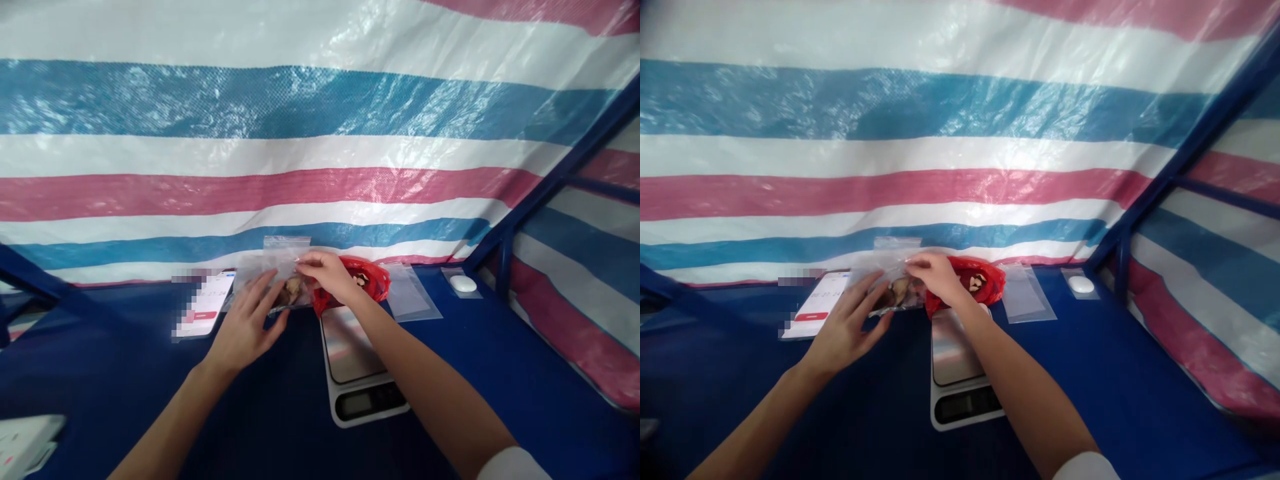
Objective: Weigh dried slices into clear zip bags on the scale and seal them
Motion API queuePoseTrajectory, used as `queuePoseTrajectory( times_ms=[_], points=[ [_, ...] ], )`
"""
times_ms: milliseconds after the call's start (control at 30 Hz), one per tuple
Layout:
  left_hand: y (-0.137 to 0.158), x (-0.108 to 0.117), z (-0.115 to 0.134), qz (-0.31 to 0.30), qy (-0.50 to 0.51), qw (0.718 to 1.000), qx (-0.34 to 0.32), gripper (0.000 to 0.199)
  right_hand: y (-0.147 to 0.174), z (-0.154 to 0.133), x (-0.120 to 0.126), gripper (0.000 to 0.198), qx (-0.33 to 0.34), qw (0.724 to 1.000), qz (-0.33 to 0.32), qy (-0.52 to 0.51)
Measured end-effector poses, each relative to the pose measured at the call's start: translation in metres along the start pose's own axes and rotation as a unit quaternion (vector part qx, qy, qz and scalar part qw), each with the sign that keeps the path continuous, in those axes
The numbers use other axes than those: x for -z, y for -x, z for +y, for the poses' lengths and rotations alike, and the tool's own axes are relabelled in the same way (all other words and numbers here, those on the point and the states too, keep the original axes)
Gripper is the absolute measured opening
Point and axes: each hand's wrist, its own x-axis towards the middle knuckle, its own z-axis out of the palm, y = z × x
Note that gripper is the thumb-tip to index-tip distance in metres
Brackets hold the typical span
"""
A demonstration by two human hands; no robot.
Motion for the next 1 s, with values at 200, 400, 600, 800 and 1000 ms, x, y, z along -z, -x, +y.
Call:
queuePoseTrajectory(
  times_ms=[200,400,600,800,1000],
  points=[
    [0.000,-0.009,-0.026,-0.013,-0.078,0.996,-0.039,0.066,-0.015,-0.010,-0.022,0.005,-0.030,0.998,-0.054,-0.023],
    [-0.007,0.006,-0.048,-0.013,-0.108,0.992,-0.065,0.053,-0.017,-0.012,-0.015,0.012,0.010,0.997,-0.030,0.074],
    [-0.005,0.016,-0.063,-0.092,-0.151,0.983,-0.039,0.041,0.008,0.003,-0.007,0.029,0.192,0.852,-0.002,0.488],
    [0.000,0.004,-0.072,-0.138,-0.151,0.979,-0.014,0.042,0.016,0.034,-0.013,0.036,0.302,0.747,-0.048,0.591],
    [-0.001,0.006,-0.075,-0.140,-0.116,0.983,0.007,0.042,0.012,0.039,-0.010,0.035,0.322,0.743,-0.052,0.584]
  ],
)
